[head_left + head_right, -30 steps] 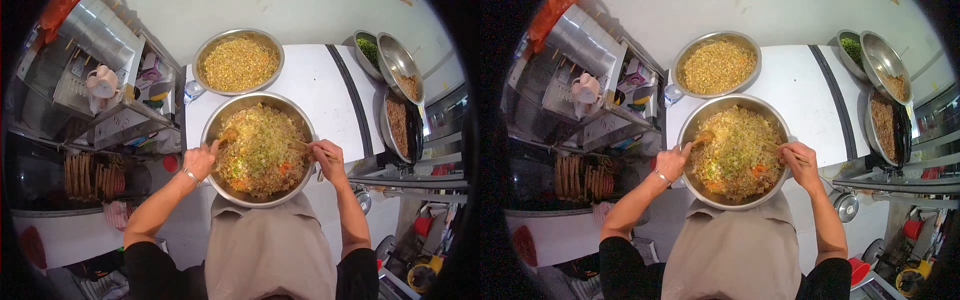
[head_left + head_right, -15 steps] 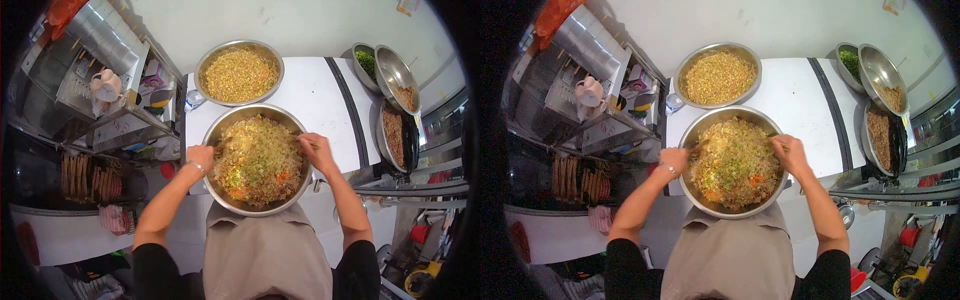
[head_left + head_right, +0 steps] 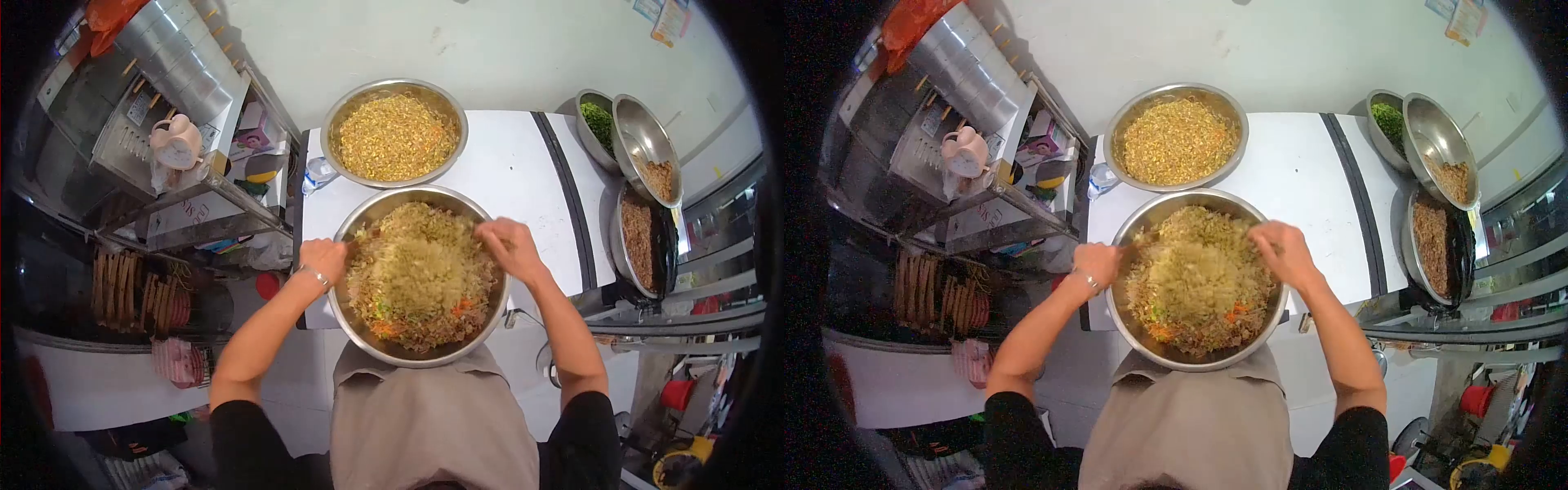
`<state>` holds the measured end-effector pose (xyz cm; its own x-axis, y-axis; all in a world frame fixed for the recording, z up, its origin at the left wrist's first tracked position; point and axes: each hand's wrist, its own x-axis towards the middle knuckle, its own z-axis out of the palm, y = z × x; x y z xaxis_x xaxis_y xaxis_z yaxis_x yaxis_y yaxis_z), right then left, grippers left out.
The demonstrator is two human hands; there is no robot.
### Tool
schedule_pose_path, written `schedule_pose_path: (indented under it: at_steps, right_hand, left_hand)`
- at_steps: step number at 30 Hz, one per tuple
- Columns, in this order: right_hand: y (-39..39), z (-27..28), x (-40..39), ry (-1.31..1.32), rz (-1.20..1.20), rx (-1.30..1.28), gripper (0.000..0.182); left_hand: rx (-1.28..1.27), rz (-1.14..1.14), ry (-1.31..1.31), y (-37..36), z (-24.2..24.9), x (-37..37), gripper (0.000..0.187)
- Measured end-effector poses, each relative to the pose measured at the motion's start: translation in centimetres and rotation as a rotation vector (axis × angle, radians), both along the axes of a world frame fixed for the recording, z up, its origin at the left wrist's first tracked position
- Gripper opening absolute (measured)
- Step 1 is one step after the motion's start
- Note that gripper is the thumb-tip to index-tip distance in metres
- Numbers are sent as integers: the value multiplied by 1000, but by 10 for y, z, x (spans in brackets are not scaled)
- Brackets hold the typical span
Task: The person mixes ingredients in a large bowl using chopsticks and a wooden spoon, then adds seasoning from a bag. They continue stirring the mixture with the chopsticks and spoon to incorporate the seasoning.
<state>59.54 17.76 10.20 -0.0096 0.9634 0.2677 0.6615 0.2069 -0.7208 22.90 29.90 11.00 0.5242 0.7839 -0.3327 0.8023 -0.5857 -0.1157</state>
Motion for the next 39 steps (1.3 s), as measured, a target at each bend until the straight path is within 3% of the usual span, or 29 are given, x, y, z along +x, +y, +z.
schedule_pose_path:
  at_steps: [2,4,5,9,11,13,16,19,22,25,28,29,32,35,38,39]
  right_hand:
    - [16,-26,-17,382,-105,-249,23]
    - [30,-50,-33,757,-122,-417,23]
    - [27,-52,-36,637,-33,-302,22]
    - [-3,24,-16,400,207,-344,21]
    - [1,27,-3,270,181,-240,20]
    - [11,13,1,133,101,-115,20]
    - [39,-57,-22,403,-7,-176,21]
    - [29,-10,-33,48,242,-49,21]
    - [1,44,-11,317,174,-356,19]
    - [-17,45,14,186,78,-201,19]
    - [-20,-24,4,466,-124,-380,20]
    - [-17,-62,-4,745,-142,-406,22]
    - [-5,-59,-47,913,-196,-399,22]
    - [-9,-3,-54,483,-28,-379,22]
    - [-17,42,-39,462,39,-408,22]
    - [-15,37,-25,289,74,-283,22]
  left_hand:
    - [-9,13,-100,8,-36,15,16]
    - [0,0,-135,-4,-39,33,16]
    - [3,0,-151,-9,-39,36,16]
    - [-88,-58,-224,-27,46,7,17]
    - [-63,-66,-161,-22,58,-2,17]
    - [-6,-39,-48,-5,22,5,17]
    - [20,-67,-43,5,-12,36,16]
    - [-20,-176,-18,-7,-17,37,20]
    - [-2,-159,-177,-17,48,11,22]
    - [9,-111,-6,-9,60,-8,26]
    - [-74,-110,83,-6,23,-11,26]
    - [-151,16,118,-11,25,8,26]
    - [-196,72,-188,-16,-18,24,25]
    - [-198,32,-210,-24,13,20,25]
    - [-184,18,-191,-20,60,10,25]
    - [-168,22,-169,-17,67,8,25]
